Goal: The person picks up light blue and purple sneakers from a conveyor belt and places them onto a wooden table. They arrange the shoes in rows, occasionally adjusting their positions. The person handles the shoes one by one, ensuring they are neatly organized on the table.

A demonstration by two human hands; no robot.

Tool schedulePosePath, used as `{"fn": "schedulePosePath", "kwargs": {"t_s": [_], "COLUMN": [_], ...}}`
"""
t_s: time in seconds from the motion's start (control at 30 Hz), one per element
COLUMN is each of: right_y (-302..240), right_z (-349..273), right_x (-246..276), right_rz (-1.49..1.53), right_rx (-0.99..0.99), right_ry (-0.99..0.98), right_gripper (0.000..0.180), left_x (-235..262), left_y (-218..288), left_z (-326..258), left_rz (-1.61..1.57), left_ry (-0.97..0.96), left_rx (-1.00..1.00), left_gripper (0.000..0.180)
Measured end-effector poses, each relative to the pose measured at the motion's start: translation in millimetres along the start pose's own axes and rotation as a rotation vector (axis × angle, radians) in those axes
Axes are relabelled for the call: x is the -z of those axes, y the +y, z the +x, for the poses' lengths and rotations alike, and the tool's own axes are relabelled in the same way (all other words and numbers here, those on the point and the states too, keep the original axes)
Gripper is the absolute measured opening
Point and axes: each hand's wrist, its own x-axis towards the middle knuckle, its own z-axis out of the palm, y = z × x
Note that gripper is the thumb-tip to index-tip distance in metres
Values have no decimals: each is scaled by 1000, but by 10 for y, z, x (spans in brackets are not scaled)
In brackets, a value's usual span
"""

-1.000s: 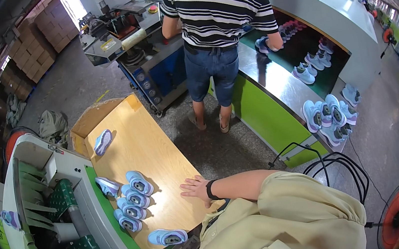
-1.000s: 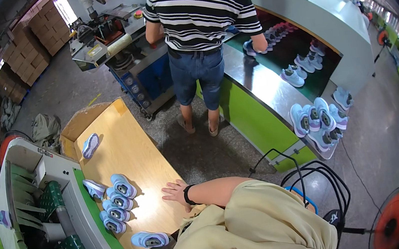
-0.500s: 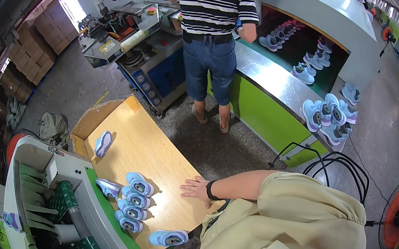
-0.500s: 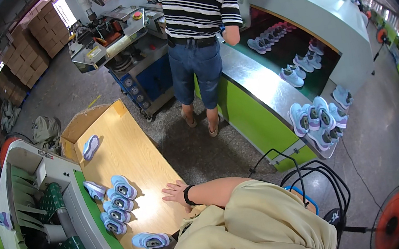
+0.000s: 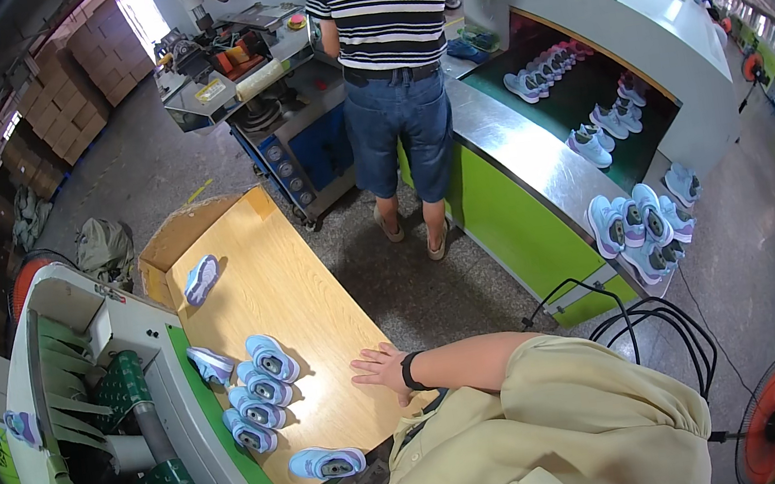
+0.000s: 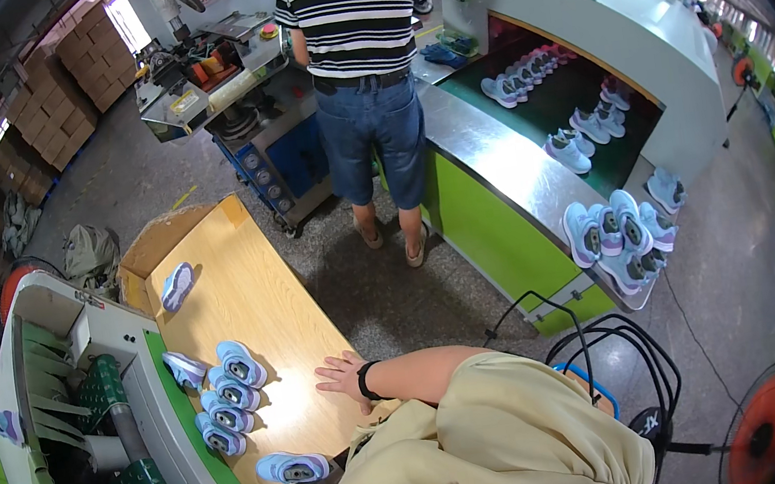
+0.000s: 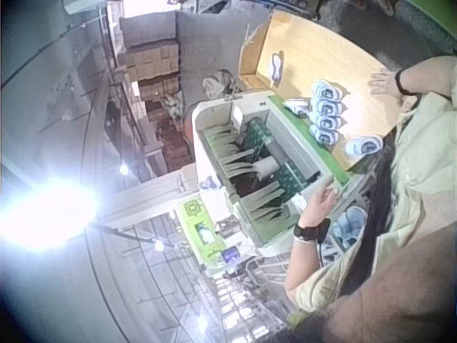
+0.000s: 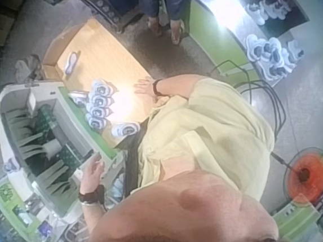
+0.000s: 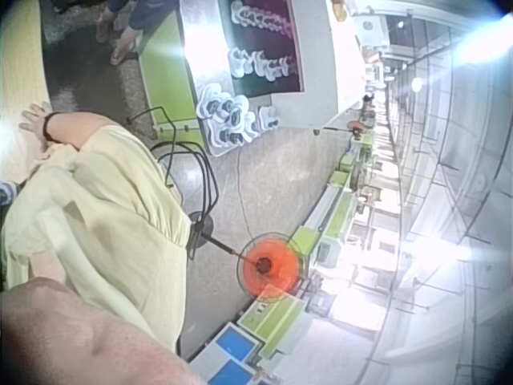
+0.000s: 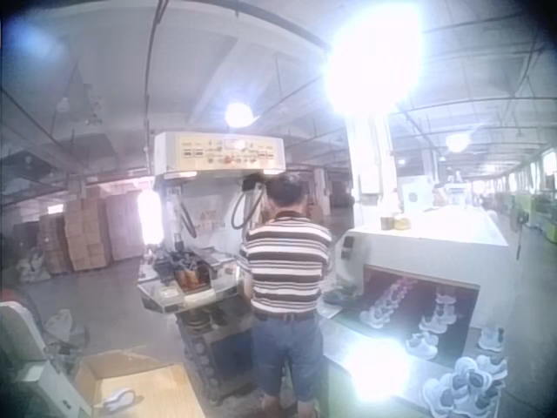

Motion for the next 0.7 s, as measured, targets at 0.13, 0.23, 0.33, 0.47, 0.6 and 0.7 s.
{"fn": "schedulePosePath", "kwargs": {"t_s": [0.13,0.23,0.33,0.47,0.6,0.7], "right_y": [10,6,8,6,0,2], "right_z": [8,5,19,36,7,11], "right_x": [-19,-15,-23,-36,-12,-13], "right_rz": [3,2,-5,-5,-6,-10], "right_rx": [2,3,3,1,-2,-1], "right_ry": [6,9,13,5,4,3], "right_gripper": [131,131,132,132,131,131], "left_x": [-8,-4,-1,10,7,6], "left_y": [24,-12,-25,-2,22,23], "left_z": [-6,3,-2,2,3,2], "left_rz": [-7,10,25,35,37,32], "left_ry": [3,5,8,1,4,5], "left_rx": [-10,-13,-10,14,19,14], "left_gripper": [49,49,49,50,50,50]}}
